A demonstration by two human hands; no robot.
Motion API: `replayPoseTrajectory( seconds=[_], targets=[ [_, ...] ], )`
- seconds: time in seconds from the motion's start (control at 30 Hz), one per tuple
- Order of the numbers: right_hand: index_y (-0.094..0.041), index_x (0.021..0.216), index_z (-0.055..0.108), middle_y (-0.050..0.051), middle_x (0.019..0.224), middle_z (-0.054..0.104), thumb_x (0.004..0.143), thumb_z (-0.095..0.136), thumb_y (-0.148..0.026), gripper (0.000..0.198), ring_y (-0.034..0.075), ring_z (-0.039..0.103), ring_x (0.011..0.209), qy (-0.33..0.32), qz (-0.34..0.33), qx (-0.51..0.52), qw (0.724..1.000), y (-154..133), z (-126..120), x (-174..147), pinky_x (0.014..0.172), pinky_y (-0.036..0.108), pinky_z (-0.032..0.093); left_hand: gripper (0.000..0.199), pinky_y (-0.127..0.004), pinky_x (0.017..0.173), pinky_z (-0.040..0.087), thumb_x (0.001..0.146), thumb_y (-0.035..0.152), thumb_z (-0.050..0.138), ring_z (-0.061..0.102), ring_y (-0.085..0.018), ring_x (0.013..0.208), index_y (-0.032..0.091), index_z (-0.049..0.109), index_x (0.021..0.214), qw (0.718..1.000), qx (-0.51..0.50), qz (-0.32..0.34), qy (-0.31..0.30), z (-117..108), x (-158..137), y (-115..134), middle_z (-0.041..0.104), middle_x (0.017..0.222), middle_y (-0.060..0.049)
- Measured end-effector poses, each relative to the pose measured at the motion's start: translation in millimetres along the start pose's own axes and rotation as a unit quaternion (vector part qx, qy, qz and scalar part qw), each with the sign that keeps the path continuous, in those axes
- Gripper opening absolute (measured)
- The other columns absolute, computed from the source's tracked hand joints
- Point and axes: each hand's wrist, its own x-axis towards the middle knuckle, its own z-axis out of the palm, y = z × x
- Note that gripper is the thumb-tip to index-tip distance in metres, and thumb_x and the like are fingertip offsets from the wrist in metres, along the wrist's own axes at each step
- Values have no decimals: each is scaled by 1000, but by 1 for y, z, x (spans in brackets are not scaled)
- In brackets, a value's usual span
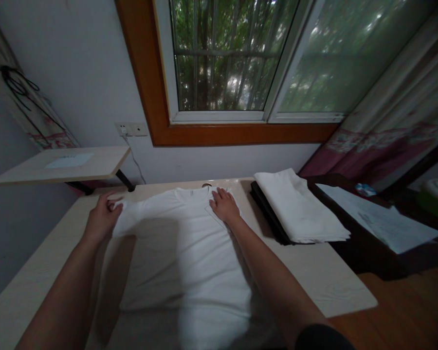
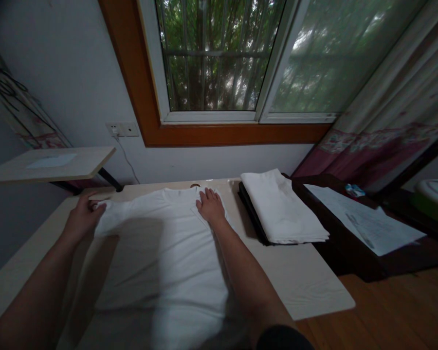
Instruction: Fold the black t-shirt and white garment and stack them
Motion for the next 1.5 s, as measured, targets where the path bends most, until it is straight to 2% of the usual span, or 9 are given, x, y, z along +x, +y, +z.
replayPoseTrajectory(
  seconds=[0.2,0.4,0.5,0.6,0.73,0.9,1.13,1.33,1.5],
  targets=[
    [-19,153,47,14,166,35,106,38,-45,55,27,29,153,2,-1,2,1000,0,1,0,124,46,21,67,-31,87,53,87,39,62,70,-20,93,24,44,150,997,-17,67,-22,13,-11,53,76,111,-4],
    [-20,153,47,14,166,35,105,39,-45,55,28,30,153,-2,3,6,1000,0,-1,0,124,46,22,64,-29,78,53,90,38,56,71,-17,79,23,44,151,985,-30,139,-101,46,-36,85,77,112,-5],
    [-20,154,47,14,166,35,105,39,-45,55,28,31,153,-3,2,6,1000,0,-2,0,124,46,22,67,-29,74,55,88,40,59,72,-16,73,22,44,151,966,-76,165,-185,58,-50,95,74,124,-11],
    [-19,154,46,14,166,35,105,39,-45,56,28,30,153,-2,1,5,1000,0,-2,-1,124,46,22,56,-32,72,57,89,46,59,75,-21,79,22,57,140,940,-116,155,-279,57,-56,99,78,112,-12],
    [-19,153,47,14,165,36,105,39,-45,55,27,30,153,0,2,2,1000,0,-1,-1,124,46,22,42,-34,81,58,94,47,50,75,-22,89,21,69,121,950,-138,164,-228,42,-50,86,78,105,-10],
    [-20,152,48,13,164,38,105,40,-45,54,27,32,152,7,0,4,1000,0,-1,0,123,46,23,37,-34,83,57,93,46,50,70,-22,99,23,71,112,977,-88,154,-120,27,-42,35,73,117,-9],
    [-21,143,57,11,156,49,103,45,-39,46,29,40,144,39,4,15,999,-5,-6,-4,122,46,24,40,-41,90,55,85,46,61,67,-27,106,22,70,116,977,-33,172,-124,31,-63,-31,71,117,-11],
    [-22,126,69,9,139,63,101,47,-31,34,31,40,137,73,-45,8,996,-19,-29,-13,124,50,12,49,-47,98,49,83,52,66,66,-30,103,21,68,119,979,39,177,-98,47,-79,-32,73,110,-11],
    [-21,110,76,11,106,73,103,46,-32,33,29,52,116,42,-67,46,996,-57,-37,-20,107,41,36,42,-45,96,49,88,47,59,65,-29,103,20,69,119,978,43,184,-89,49,-78,-28,72,111,-11]
  ],
)
